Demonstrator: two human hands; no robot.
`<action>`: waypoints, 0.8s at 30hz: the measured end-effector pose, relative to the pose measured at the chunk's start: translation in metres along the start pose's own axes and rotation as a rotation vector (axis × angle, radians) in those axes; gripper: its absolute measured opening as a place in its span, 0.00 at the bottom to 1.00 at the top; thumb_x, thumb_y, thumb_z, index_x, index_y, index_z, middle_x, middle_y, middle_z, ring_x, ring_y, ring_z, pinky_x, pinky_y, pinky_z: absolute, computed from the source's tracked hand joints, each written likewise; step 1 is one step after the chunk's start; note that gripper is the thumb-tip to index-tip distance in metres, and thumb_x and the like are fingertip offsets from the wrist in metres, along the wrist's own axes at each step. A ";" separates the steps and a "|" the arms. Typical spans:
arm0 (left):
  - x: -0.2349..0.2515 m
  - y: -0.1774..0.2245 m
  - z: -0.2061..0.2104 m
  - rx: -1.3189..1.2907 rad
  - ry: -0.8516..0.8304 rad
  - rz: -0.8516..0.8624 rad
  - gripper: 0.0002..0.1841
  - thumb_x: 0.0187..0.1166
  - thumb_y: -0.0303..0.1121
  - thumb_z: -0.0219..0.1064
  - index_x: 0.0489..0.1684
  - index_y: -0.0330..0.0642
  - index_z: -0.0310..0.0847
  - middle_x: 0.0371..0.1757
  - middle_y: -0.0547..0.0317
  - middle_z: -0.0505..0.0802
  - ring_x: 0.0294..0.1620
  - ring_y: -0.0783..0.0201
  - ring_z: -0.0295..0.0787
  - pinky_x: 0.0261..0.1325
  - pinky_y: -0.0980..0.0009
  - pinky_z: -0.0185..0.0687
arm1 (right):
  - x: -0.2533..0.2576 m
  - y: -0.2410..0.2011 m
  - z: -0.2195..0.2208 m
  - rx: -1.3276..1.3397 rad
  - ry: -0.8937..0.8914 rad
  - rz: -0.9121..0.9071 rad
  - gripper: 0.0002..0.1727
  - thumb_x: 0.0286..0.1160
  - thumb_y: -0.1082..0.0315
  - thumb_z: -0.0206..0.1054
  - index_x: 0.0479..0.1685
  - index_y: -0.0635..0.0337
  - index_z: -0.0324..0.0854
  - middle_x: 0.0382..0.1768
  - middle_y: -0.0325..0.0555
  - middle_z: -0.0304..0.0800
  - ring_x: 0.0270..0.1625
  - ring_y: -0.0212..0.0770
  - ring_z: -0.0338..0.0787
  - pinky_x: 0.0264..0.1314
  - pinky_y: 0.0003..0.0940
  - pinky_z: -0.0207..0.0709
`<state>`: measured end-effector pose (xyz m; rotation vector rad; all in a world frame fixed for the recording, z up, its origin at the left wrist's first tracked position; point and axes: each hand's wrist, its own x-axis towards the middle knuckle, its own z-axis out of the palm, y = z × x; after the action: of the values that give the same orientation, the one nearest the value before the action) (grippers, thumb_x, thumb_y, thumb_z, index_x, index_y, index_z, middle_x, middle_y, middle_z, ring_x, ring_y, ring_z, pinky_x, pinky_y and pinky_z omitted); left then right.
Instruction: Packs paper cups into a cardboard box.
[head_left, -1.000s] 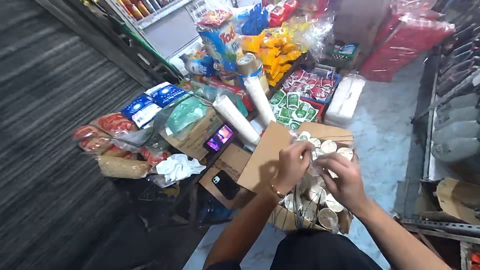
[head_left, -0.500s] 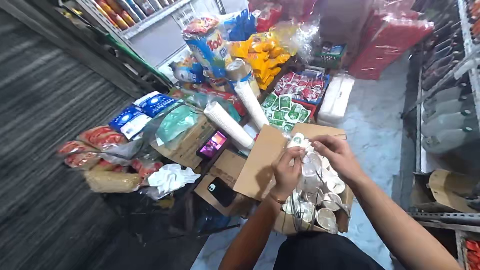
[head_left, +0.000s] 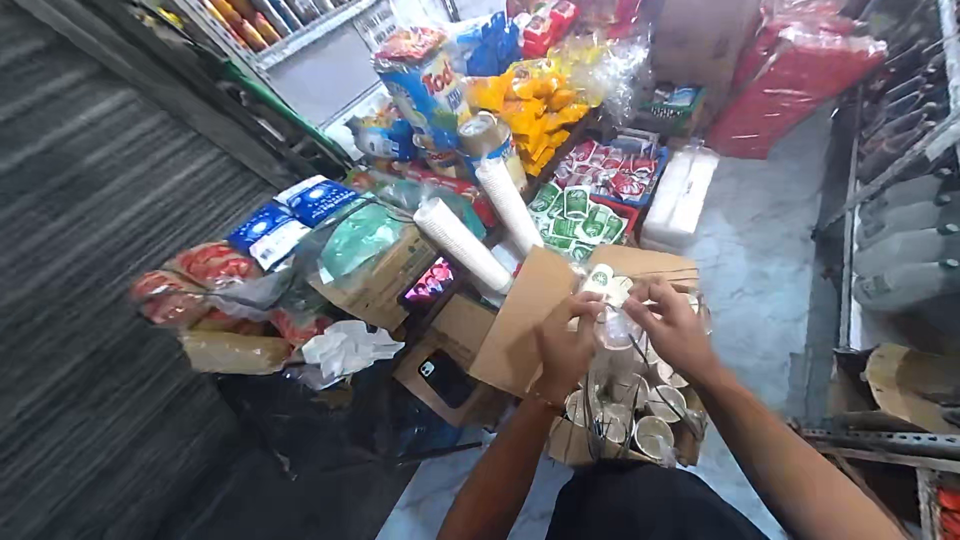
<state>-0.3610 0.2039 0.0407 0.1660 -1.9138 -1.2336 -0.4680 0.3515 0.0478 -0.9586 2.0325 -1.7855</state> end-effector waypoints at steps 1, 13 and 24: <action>0.000 0.001 -0.003 -0.011 0.014 -0.044 0.04 0.74 0.18 0.69 0.40 0.30 0.86 0.48 0.49 0.96 0.47 0.61 0.96 0.53 0.63 0.94 | -0.003 0.002 -0.002 -0.045 0.006 -0.014 0.11 0.80 0.59 0.68 0.37 0.56 0.86 0.55 0.46 0.86 0.59 0.39 0.87 0.59 0.41 0.86; -0.007 0.003 -0.002 -0.212 0.217 -0.207 0.09 0.75 0.13 0.63 0.39 0.38 0.77 0.37 0.59 0.96 0.34 0.65 0.95 0.43 0.66 0.94 | -0.049 0.005 -0.012 -0.361 0.066 -0.182 0.17 0.86 0.53 0.60 0.38 0.56 0.85 0.53 0.48 0.86 0.62 0.46 0.84 0.68 0.47 0.77; 0.061 0.059 -0.042 -0.599 -0.155 -0.423 0.21 0.94 0.51 0.40 0.48 0.57 0.81 0.39 0.66 0.91 0.28 0.75 0.85 0.26 0.82 0.79 | -0.020 -0.007 -0.028 -0.246 0.024 -0.116 0.16 0.86 0.56 0.60 0.41 0.59 0.84 0.51 0.48 0.84 0.52 0.41 0.88 0.55 0.44 0.86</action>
<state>-0.3529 0.1736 0.1300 0.1641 -1.5907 -2.1023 -0.4677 0.3858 0.0555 -1.1503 2.2939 -1.6344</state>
